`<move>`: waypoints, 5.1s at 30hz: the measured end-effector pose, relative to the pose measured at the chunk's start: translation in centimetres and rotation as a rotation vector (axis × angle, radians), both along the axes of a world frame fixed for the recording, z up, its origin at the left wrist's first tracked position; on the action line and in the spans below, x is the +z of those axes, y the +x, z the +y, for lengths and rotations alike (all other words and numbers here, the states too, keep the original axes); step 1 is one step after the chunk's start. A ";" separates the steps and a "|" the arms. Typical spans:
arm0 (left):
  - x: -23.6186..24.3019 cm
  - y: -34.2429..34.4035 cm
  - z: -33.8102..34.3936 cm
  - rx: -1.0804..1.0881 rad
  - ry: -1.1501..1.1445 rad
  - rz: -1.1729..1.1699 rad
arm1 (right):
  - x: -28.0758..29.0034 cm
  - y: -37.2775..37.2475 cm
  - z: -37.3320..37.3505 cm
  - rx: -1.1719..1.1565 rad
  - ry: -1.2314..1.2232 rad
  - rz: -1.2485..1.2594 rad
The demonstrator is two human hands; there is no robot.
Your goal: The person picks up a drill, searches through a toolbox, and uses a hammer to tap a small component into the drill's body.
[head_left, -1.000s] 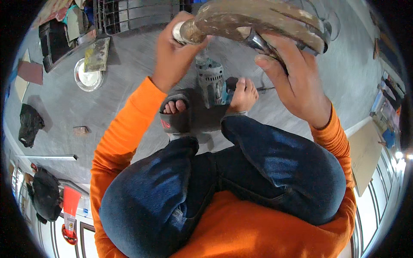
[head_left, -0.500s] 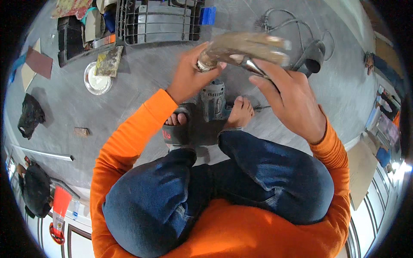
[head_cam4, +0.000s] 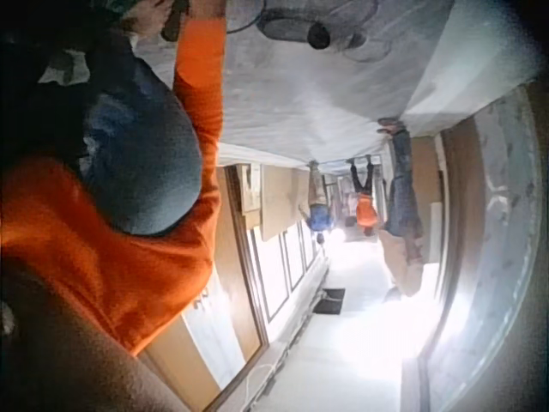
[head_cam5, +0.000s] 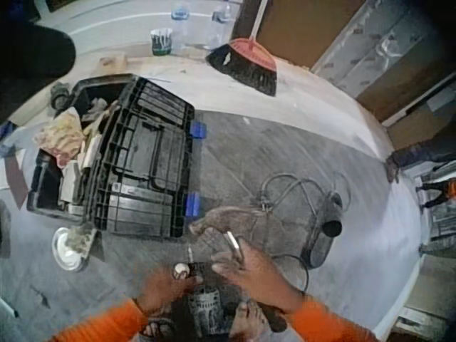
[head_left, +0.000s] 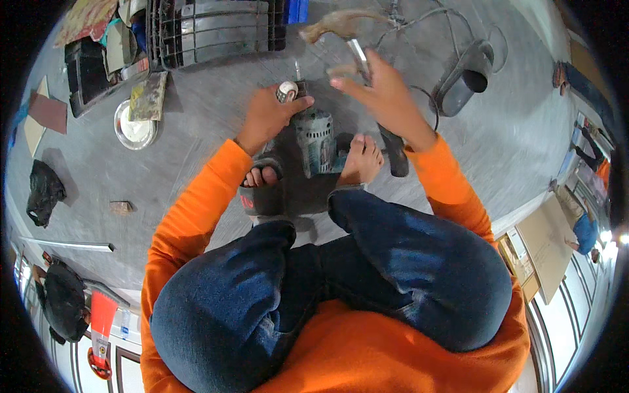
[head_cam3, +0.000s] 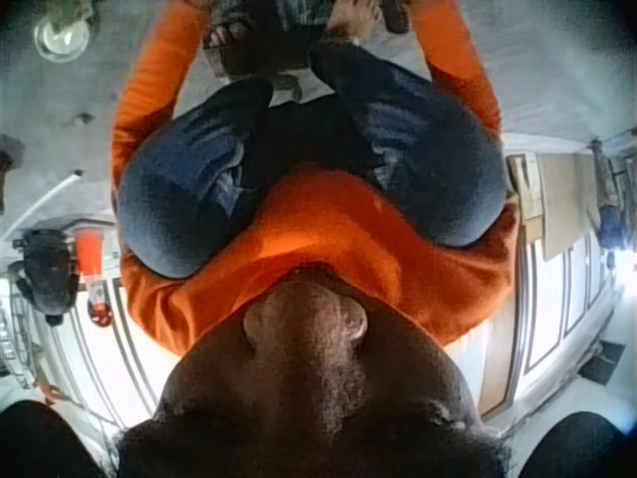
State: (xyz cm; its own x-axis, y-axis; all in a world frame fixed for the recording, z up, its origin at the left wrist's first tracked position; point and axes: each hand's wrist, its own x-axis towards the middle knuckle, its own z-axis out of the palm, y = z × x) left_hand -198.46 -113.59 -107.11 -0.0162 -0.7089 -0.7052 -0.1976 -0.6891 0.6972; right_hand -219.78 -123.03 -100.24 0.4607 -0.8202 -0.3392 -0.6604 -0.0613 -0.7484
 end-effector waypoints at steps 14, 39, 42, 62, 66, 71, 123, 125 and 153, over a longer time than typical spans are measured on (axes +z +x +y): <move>-0.8 -0.2 1.6 0.304 0.177 0.280 | -7.2 3.7 1.7 0.026 0.221 -0.085; -1.1 -0.1 1.7 0.242 0.121 0.275 | -6.4 4.0 2.2 -0.157 0.313 -0.150; -1.3 0.1 1.7 0.272 0.160 0.430 | -6.3 3.8 2.1 -0.163 0.400 -0.170; -1.5 0.7 1.5 0.209 0.162 0.382 | -7.3 4.3 3.1 -0.233 0.436 -0.256; -2.6 1.0 1.5 0.211 0.188 0.548 | -7.0 4.5 3.3 -0.236 0.515 -0.248; -3.3 1.7 1.6 0.160 0.182 0.665 | -6.9 3.6 2.3 -0.214 0.752 -0.386; 3.3 1.8 -2.0 0.669 -0.738 0.684 | -6.2 5.3 4.1 -0.204 0.154 -0.071; 3.7 1.6 -2.2 0.666 -0.735 0.706 | -5.6 5.4 4.1 -0.194 0.142 -0.026; 3.3 0.7 -3.2 0.533 -0.564 0.497 | -5.7 4.7 3.4 -0.264 0.380 -0.195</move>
State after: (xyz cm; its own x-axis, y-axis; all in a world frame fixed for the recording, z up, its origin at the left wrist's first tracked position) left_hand -197.72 -116.82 -103.85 0.2027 -0.9461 -0.2525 0.4607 -0.1354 0.8772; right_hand -215.09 -119.67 -105.96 0.3391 -0.7523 -0.5648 -0.4618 0.3899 -0.7967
